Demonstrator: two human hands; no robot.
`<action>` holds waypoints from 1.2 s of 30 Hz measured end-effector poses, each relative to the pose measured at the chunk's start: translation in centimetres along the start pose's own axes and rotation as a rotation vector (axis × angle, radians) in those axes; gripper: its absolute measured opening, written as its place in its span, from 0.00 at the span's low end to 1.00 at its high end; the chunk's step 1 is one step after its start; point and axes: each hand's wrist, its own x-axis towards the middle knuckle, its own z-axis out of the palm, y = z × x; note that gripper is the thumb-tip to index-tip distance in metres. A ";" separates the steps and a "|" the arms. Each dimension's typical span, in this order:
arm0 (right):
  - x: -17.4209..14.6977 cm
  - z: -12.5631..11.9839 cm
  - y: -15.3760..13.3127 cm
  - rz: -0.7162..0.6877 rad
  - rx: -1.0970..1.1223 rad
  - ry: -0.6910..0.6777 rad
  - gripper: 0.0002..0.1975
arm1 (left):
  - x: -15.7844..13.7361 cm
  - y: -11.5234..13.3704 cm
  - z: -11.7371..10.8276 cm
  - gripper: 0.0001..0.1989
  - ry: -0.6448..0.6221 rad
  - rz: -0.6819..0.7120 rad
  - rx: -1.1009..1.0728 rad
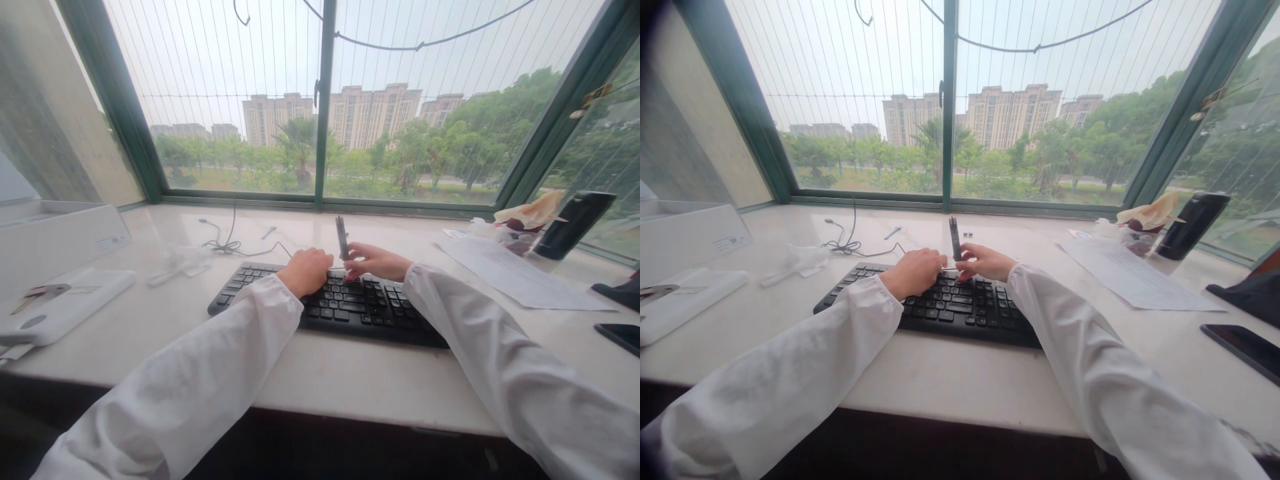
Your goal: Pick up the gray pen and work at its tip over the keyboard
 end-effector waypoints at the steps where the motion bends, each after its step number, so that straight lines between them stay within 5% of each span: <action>1: 0.1 -0.1 -0.2 0.008 0.009 -0.028 0.13 | 0.0 -0.1 -0.1 0.16 0.003 -0.025 -0.009; 5: 0.3 -0.4 -0.3 0.015 -0.001 -0.089 0.16 | 0.4 -0.5 -0.6 0.15 0.041 -0.144 -0.176; 17: 0.9 -0.5 0.5 -0.072 -0.133 -0.163 0.23 | 2.6 -1.2 0.8 0.21 0.165 -0.319 -1.197; 23: 0.9 -1.5 0.8 -0.086 -0.430 -0.122 0.29 | 2.7 -1.1 0.8 0.18 0.162 -0.340 -1.288; 36: 0.5 -0.9 1.1 -0.040 -0.281 -0.038 0.24 | 3.0 -1.8 1.6 0.14 0.145 -0.354 -1.286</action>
